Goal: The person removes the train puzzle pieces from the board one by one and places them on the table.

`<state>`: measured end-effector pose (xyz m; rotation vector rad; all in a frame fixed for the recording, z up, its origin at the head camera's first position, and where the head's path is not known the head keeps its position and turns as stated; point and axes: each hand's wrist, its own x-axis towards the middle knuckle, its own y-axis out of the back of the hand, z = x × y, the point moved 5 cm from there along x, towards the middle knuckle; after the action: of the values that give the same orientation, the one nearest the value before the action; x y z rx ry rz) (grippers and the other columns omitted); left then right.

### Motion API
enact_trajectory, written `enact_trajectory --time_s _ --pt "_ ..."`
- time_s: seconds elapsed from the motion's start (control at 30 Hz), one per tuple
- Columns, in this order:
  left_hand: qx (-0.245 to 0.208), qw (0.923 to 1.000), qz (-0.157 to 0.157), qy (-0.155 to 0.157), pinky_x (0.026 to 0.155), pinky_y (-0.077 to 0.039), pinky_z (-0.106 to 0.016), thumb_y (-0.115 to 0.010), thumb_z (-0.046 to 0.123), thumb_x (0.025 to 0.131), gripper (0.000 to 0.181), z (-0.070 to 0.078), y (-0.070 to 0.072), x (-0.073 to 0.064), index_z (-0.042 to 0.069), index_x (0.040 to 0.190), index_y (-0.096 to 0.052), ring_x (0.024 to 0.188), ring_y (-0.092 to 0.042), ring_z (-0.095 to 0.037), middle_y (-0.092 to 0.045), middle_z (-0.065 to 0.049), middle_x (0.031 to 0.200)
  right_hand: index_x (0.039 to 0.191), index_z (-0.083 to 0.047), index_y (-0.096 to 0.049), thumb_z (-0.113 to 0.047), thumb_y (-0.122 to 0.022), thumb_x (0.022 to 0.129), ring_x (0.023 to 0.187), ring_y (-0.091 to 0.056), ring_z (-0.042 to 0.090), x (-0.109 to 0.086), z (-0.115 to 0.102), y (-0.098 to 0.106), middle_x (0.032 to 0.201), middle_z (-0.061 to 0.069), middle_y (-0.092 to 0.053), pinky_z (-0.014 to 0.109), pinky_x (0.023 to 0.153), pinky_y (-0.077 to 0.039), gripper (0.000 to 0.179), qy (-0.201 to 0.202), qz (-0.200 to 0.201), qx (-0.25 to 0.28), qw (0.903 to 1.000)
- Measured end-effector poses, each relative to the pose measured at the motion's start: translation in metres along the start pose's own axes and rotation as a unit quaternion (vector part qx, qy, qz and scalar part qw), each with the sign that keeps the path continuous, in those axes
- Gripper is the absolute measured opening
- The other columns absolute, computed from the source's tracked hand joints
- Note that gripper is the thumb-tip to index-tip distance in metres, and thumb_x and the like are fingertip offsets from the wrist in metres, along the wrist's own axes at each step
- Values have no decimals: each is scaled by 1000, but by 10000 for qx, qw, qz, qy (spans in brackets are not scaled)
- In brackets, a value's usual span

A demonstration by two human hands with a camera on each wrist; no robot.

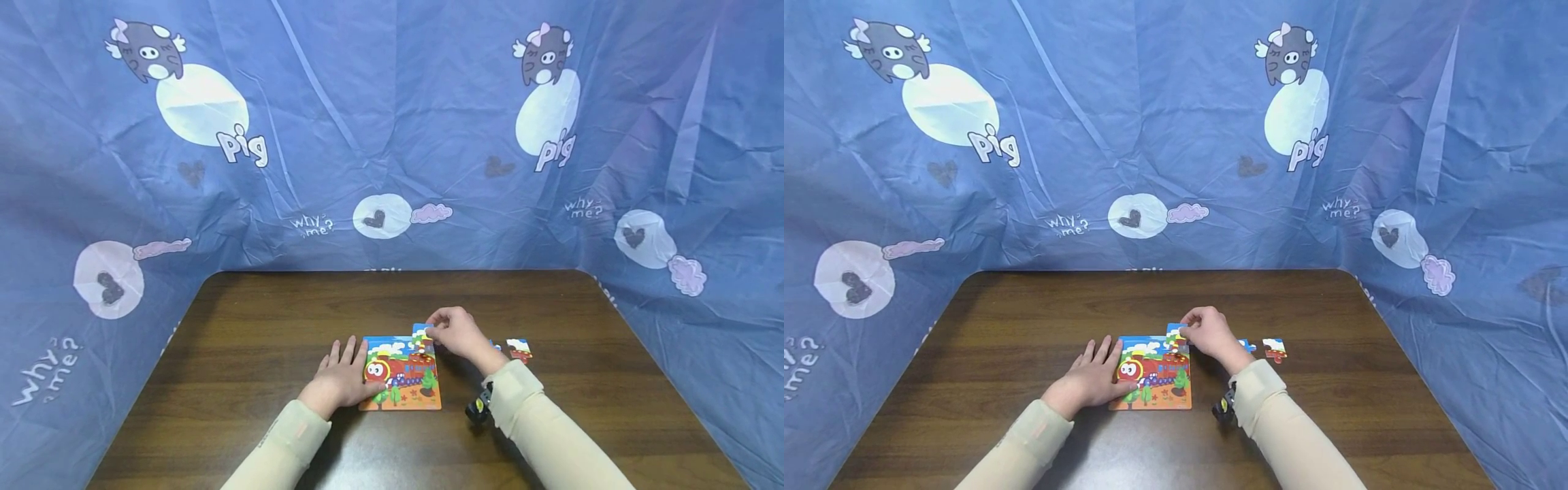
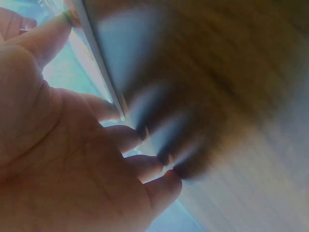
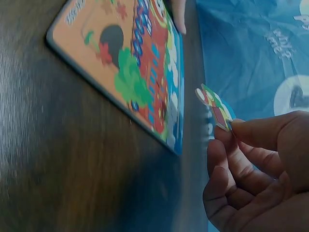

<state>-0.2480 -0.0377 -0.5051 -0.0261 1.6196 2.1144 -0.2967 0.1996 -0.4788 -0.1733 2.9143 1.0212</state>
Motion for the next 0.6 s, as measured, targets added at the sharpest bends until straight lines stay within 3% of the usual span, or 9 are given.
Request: enact_trajectory --time_s 0.2,0.6 --pt "19 10000 6 -2 117 -18 -58 -61 61 95 95 0 -1 1 5 162 -24 149 -9 -48 -16 -22 166 103 -3 -72 -11 -70 97 78 -68 33 -2 10 13 78 9 -69 34 55 -51 10 -81 -91 99 9999" --pt "-60 10000 12 -14 117 -17 -58 -61 61 95 95 0 0 0 5 162 -24 150 -9 -48 -16 -22 166 95 -2 -72 -8 -70 94 70 -67 25 -1 32 29 77 7 -68 32 52 -49 7 -63 -191 -198 9996"
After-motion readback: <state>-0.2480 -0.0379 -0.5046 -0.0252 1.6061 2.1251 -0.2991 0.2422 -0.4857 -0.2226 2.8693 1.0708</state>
